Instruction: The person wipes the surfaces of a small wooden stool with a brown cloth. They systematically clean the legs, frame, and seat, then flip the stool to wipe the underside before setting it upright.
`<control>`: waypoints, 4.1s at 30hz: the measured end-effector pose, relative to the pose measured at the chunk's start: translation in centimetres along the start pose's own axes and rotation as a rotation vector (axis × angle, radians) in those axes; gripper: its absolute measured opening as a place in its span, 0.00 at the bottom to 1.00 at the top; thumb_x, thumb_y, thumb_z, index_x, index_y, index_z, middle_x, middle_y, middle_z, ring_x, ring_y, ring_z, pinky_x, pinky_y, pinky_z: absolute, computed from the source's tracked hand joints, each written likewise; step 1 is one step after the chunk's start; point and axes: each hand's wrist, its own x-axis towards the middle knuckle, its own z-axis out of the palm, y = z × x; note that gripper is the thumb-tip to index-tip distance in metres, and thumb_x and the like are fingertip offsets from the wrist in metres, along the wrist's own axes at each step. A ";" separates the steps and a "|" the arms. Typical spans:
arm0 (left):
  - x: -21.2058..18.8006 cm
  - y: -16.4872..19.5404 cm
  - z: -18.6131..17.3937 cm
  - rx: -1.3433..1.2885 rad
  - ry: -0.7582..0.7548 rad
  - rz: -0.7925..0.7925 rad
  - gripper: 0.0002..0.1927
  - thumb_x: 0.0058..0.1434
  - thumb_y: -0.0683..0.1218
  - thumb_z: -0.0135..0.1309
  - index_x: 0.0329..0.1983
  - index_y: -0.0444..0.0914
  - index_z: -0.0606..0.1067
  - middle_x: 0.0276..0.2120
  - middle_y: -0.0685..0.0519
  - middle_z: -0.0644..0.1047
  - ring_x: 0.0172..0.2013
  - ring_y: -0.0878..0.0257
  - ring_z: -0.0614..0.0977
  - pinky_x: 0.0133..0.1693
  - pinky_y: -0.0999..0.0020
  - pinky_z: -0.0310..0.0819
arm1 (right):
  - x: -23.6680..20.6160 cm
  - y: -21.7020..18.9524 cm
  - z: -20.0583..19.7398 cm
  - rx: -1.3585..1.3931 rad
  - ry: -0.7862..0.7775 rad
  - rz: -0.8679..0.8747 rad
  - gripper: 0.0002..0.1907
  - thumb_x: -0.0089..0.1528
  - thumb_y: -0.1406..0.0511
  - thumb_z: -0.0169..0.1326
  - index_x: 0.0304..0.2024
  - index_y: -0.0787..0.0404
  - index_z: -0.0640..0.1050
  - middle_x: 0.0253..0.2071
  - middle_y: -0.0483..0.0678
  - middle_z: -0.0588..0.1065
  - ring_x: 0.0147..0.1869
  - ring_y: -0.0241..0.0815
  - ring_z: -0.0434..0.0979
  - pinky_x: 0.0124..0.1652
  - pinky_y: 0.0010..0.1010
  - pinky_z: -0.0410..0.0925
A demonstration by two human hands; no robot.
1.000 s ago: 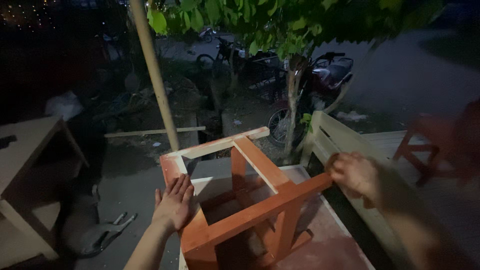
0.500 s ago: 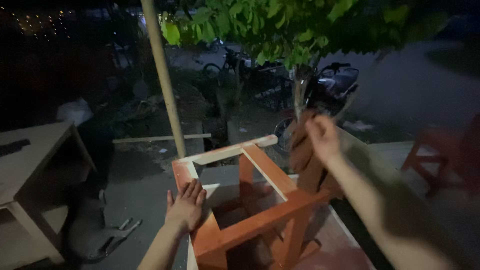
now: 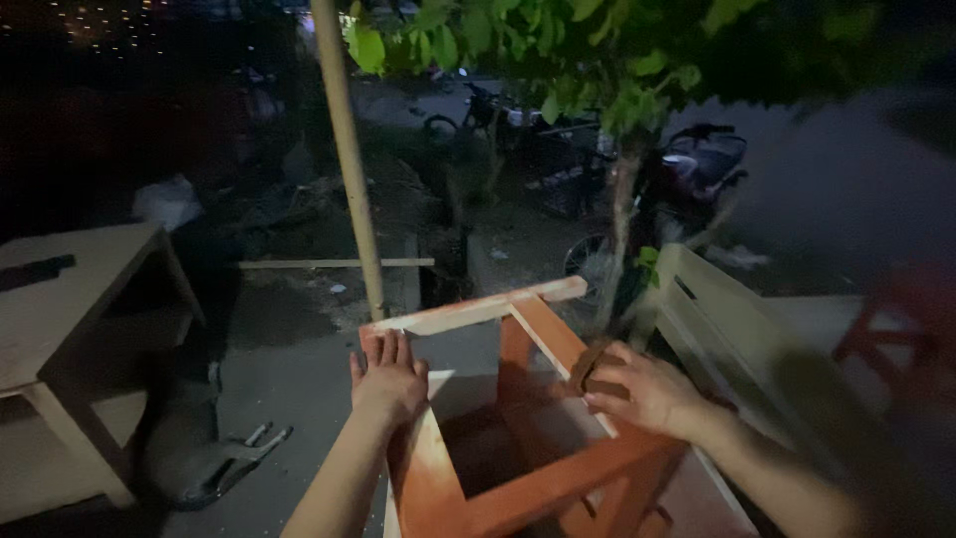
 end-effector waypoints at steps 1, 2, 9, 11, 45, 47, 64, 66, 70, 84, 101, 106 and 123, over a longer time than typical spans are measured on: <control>0.1 0.1 0.0 0.023 -0.011 0.006 0.37 0.70 0.59 0.23 0.80 0.43 0.37 0.79 0.52 0.36 0.77 0.50 0.37 0.72 0.49 0.26 | 0.6 0.0 0.2 -0.021 -0.042 0.043 0.26 0.61 0.40 0.51 0.56 0.41 0.77 0.70 0.45 0.63 0.67 0.51 0.72 0.61 0.42 0.68; 0.3 0.1 -0.1 0.047 -0.022 0.011 0.38 0.70 0.60 0.23 0.80 0.43 0.36 0.79 0.51 0.35 0.76 0.49 0.36 0.72 0.51 0.26 | 1.5 0.0 0.2 -0.043 -0.085 0.083 0.26 0.62 0.40 0.49 0.56 0.40 0.76 0.70 0.42 0.64 0.65 0.49 0.75 0.59 0.42 0.70; -0.4 0.1 -0.1 0.099 0.014 0.068 0.38 0.70 0.59 0.26 0.79 0.39 0.39 0.79 0.49 0.37 0.77 0.51 0.37 0.73 0.55 0.30 | 11.3 1.0 1.6 -0.112 -0.029 0.108 0.26 0.64 0.41 0.47 0.62 0.36 0.71 0.73 0.47 0.57 0.61 0.60 0.75 0.59 0.48 0.70; -0.7 -0.1 -0.3 0.065 -0.020 0.057 0.38 0.70 0.58 0.25 0.79 0.41 0.36 0.79 0.51 0.36 0.77 0.54 0.36 0.73 0.56 0.29 | 14.8 0.9 2.2 -0.096 0.024 0.055 0.25 0.64 0.42 0.47 0.61 0.37 0.73 0.73 0.49 0.59 0.64 0.58 0.75 0.59 0.48 0.71; 0.5 -1.6 1.1 0.080 -0.024 0.044 0.37 0.70 0.58 0.25 0.80 0.42 0.38 0.79 0.51 0.36 0.77 0.53 0.37 0.73 0.57 0.30 | -1.3 -0.7 -2.1 -0.066 -0.208 -0.094 0.23 0.61 0.44 0.53 0.55 0.39 0.78 0.62 0.40 0.65 0.64 0.45 0.71 0.58 0.44 0.66; 0.5 -1.6 1.2 0.072 -0.011 0.050 0.37 0.70 0.57 0.25 0.79 0.42 0.37 0.79 0.51 0.35 0.77 0.54 0.36 0.73 0.58 0.29 | 0.8 -0.6 -1.1 -0.119 -0.219 -0.017 0.24 0.63 0.42 0.49 0.58 0.39 0.75 0.64 0.42 0.65 0.63 0.45 0.74 0.59 0.41 0.69; 0.3 -2.8 2.2 -0.053 0.086 0.084 0.37 0.68 0.56 0.29 0.79 0.42 0.42 0.78 0.51 0.41 0.77 0.53 0.41 0.73 0.57 0.31 | 22.6 -1.1 3.1 -0.271 0.008 0.001 0.28 0.66 0.40 0.43 0.65 0.38 0.71 0.74 0.53 0.57 0.66 0.55 0.72 0.58 0.48 0.70; 0.8 -3.2 3.0 -0.124 0.119 0.085 0.37 0.67 0.56 0.30 0.79 0.42 0.44 0.78 0.51 0.43 0.77 0.54 0.42 0.73 0.57 0.31 | 22.3 -1.1 2.3 -0.219 0.065 0.001 0.26 0.67 0.40 0.42 0.62 0.39 0.73 0.73 0.52 0.59 0.69 0.54 0.70 0.58 0.48 0.70; 2.5 -4.0 4.6 -0.238 0.267 0.083 0.36 0.68 0.55 0.34 0.78 0.38 0.49 0.77 0.48 0.48 0.77 0.52 0.45 0.73 0.54 0.35 | 21.8 -1.8 -1.6 0.129 0.365 0.034 0.27 0.69 0.43 0.45 0.61 0.48 0.75 0.65 0.54 0.69 0.67 0.51 0.72 0.59 0.45 0.70; 1.6 -2.5 4.0 -0.383 0.366 -0.130 0.31 0.67 0.54 0.44 0.72 0.43 0.60 0.76 0.54 0.54 0.75 0.41 0.49 0.70 0.38 0.43 | 20.2 -11.0 -1.1 1.022 0.225 0.069 0.39 0.66 0.42 0.42 0.73 0.54 0.62 0.73 0.49 0.64 0.76 0.47 0.61 0.68 0.42 0.57; 2.3 -2.2 5.4 -0.488 0.461 -0.062 0.31 0.66 0.52 0.46 0.72 0.38 0.62 0.75 0.49 0.56 0.71 0.38 0.57 0.66 0.37 0.52 | 9.5 -20.0 6.3 1.353 -0.308 0.144 0.38 0.59 0.48 0.55 0.70 0.53 0.69 0.66 0.46 0.73 0.71 0.49 0.67 0.64 0.39 0.62; 1.9 -1.8 4.9 -0.552 0.444 -0.035 0.32 0.64 0.52 0.47 0.71 0.39 0.61 0.76 0.49 0.53 0.73 0.42 0.55 0.66 0.38 0.51 | 12.4 -20.3 6.9 1.218 -0.370 0.147 0.42 0.67 0.49 0.51 0.77 0.49 0.48 0.78 0.39 0.51 0.81 0.40 0.49 0.73 0.34 0.49; 1.1 -0.6 3.1 -0.633 0.321 -0.129 0.31 0.68 0.51 0.42 0.75 0.45 0.56 0.78 0.55 0.49 0.75 0.42 0.49 0.68 0.35 0.47 | 16.5 -19.1 8.0 1.298 -0.349 0.225 0.34 0.68 0.48 0.44 0.75 0.46 0.59 0.77 0.38 0.60 0.79 0.38 0.56 0.71 0.36 0.53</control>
